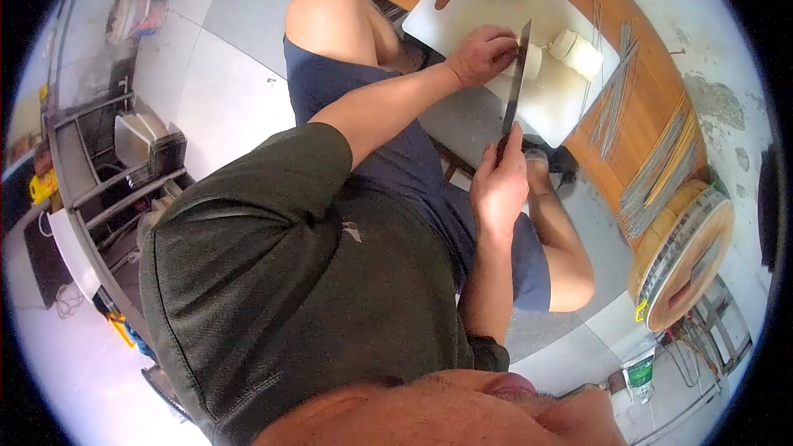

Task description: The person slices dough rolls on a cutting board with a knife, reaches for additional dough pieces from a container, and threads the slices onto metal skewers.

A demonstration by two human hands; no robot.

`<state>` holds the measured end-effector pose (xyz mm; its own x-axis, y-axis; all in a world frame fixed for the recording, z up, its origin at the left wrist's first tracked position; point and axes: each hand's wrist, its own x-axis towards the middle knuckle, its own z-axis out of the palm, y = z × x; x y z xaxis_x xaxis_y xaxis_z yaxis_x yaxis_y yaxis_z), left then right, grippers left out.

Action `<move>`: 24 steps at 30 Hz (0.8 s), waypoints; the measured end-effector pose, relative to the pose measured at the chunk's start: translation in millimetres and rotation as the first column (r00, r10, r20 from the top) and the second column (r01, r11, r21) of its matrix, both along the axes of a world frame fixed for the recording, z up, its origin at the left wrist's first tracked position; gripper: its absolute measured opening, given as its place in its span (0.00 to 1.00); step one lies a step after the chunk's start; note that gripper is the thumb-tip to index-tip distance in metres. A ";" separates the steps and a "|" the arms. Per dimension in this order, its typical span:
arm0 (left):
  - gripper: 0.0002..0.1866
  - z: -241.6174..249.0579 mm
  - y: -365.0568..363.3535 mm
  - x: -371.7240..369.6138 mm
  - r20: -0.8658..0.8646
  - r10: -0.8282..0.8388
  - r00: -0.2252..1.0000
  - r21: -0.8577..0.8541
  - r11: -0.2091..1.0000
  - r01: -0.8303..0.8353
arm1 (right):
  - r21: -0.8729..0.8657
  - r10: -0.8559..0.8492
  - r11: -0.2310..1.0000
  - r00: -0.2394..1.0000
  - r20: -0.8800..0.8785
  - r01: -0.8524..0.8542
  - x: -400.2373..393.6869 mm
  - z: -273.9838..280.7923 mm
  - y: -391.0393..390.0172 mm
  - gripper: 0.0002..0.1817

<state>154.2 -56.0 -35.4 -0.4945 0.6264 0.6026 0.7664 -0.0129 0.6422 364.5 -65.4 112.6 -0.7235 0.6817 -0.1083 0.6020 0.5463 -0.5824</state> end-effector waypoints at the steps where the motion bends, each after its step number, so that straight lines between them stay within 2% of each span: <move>1: 0.11 0.0 1.0 -1.2 0.003 0.000 1.000 0.007 1.000 0.000 | -0.002 -0.003 1.000 1.000 0.003 0.003 -0.9 0.2 0.0 0.28; 24: 0.11 9.1 0.4 -3.3 -0.008 -0.041 0.999 0.005 0.999 0.041 | -0.009 0.003 1.000 0.999 0.046 -0.002 -0.9 7.0 1.4 0.28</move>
